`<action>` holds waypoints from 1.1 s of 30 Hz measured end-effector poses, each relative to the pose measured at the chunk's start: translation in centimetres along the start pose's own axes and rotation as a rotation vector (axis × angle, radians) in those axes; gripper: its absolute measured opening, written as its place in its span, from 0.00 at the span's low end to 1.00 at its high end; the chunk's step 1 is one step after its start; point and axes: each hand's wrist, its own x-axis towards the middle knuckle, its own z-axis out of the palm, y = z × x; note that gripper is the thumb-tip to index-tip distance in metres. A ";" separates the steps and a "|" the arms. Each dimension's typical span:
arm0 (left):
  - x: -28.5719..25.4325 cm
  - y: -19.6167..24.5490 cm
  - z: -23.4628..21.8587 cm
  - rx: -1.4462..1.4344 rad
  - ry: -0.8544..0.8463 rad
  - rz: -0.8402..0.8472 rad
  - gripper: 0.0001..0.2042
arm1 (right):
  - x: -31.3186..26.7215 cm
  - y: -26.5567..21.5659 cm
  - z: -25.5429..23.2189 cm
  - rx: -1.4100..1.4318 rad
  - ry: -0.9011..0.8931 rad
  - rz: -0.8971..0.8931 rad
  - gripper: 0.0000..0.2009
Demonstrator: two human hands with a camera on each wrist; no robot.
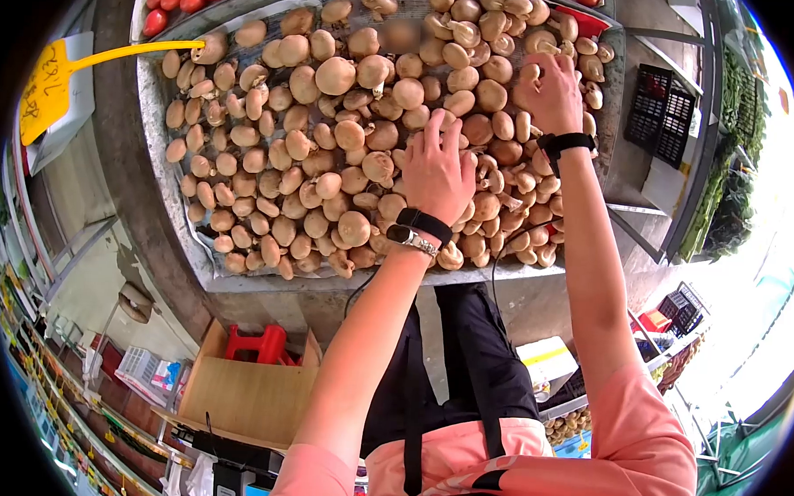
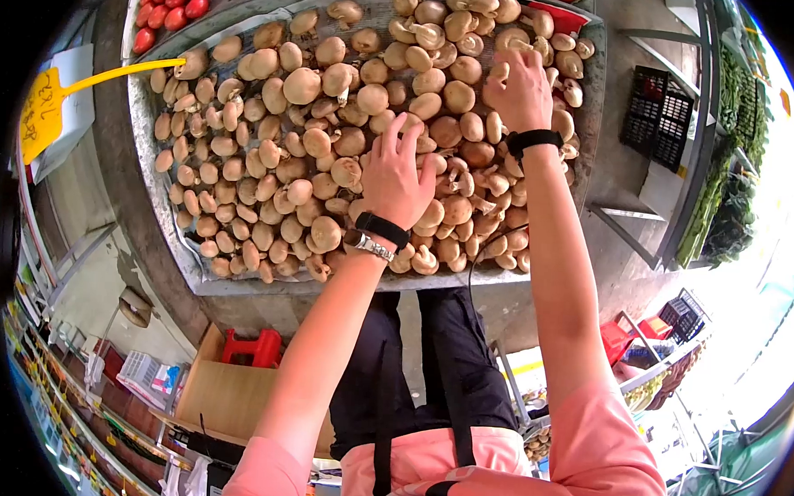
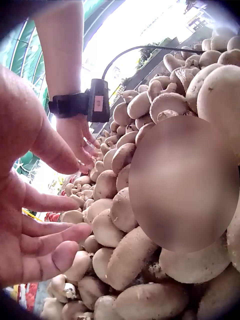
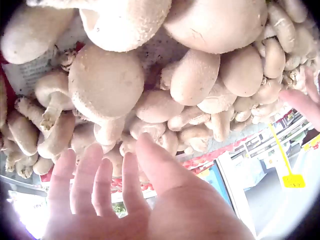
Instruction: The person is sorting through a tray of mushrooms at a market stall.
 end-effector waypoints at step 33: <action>-2.1 -0.6 0.2 0.033 -0.033 0.027 0.19 | -1.2 4.1 -1.2 -0.021 -0.009 -0.042 0.16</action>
